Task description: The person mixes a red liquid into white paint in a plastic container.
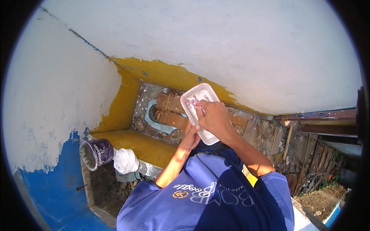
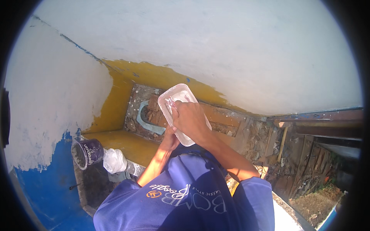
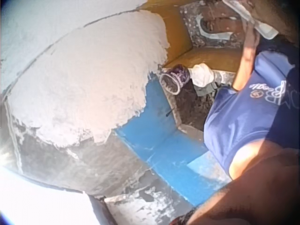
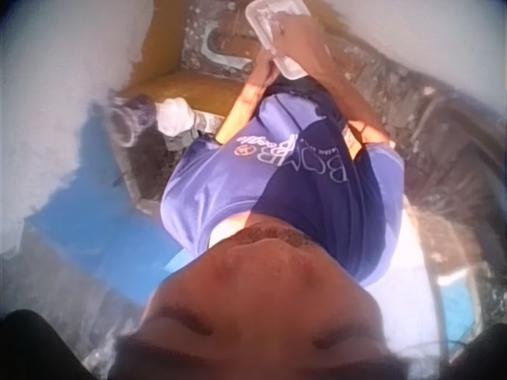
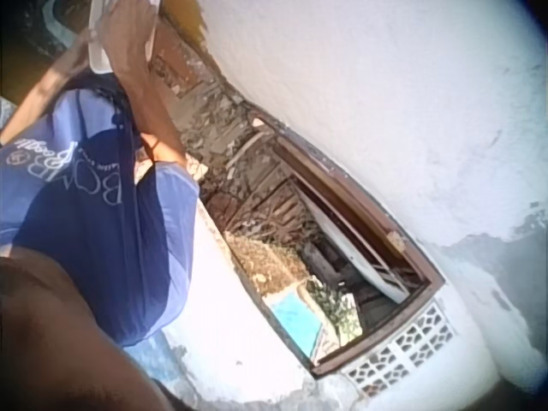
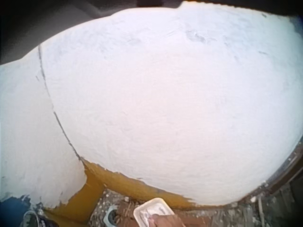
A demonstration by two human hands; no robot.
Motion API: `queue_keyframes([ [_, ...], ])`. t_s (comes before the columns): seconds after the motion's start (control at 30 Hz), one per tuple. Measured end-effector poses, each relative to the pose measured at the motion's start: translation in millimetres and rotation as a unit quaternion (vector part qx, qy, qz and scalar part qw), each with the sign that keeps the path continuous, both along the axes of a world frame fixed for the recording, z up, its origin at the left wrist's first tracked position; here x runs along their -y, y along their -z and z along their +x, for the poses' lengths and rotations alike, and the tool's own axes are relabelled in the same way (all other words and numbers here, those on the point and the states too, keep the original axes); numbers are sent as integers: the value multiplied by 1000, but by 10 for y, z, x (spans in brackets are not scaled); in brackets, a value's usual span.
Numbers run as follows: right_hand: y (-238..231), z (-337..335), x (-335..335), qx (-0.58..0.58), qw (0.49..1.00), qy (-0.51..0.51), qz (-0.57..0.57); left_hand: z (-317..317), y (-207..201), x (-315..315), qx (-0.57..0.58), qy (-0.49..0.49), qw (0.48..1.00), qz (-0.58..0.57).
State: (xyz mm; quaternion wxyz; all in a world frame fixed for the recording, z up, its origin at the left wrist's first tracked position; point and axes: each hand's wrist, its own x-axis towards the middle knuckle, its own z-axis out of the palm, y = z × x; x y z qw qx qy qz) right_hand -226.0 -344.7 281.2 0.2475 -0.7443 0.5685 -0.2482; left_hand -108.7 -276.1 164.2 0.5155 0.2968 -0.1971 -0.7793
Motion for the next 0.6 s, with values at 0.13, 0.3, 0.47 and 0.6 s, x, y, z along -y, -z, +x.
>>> queue_keyframes([
  [0.13, 36, -46, -4, -17, 1000, 19, 2, 1, 41, 14, -14, 12, 1000, 0],
  [0.3, 99, -14, 32, 6, 1000, 0, 6, -15, 32, 27, -9, 6, 1000, 3],
  [0.47, 77, -113, 91, -22, 999, 50, 4, 5, 109, 29, -63, 3, 998, -8],
  [0.6, 135, -83, 90, -4, 1000, 5, 4, -8, 147, 72, -57, 8, 998, -22],
])
